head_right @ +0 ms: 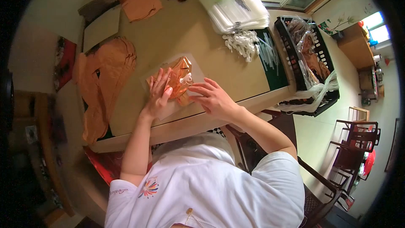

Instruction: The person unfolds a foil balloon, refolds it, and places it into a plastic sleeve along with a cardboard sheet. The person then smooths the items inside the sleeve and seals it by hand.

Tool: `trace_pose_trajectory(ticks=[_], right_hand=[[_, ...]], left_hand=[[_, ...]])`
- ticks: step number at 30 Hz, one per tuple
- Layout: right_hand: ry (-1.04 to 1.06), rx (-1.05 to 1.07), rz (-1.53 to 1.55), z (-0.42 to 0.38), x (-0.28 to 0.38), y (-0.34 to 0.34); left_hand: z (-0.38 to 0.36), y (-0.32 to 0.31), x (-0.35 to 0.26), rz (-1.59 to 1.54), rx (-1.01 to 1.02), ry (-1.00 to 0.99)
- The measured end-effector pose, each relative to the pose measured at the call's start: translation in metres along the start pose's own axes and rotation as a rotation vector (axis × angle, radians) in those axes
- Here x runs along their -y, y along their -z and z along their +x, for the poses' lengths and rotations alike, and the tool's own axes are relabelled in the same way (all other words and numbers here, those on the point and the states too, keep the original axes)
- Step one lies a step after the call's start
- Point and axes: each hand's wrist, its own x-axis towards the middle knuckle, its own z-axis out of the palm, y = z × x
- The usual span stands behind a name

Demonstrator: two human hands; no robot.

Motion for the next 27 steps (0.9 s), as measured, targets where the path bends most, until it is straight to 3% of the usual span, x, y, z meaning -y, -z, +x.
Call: trace_pose_trajectory(ticks=[4, 7, 10, 14, 20, 27], right_hand=[[-0.01, 0.047, 0.03, -0.004, -0.004, -0.003], [-0.222, -0.093, 0.076, 0.013, -0.011, -0.011], [-0.009, -0.11, -0.171, 0.032, -0.013, -0.028], [-0.024, 0.018, -0.16, 0.055, -0.009, -0.055], [-0.084, -0.154, -0.039, 0.038, -0.003, -0.024], [-0.01, -0.123, 0.026, 0.006, -0.003, -0.006]], left_hand=[[0.001, 0.001, -0.001, -0.019, 0.001, 0.017], [0.0, 0.002, -0.004, -0.038, 0.0, 0.033], [0.001, -0.001, 0.001, -0.042, -0.008, 0.012], [0.001, 0.0, 0.004, -0.043, -0.009, -0.01], [0.0, 0.001, -0.002, -0.049, -0.014, 0.011], [0.001, 0.001, -0.001, -0.038, 0.0, 0.03]])
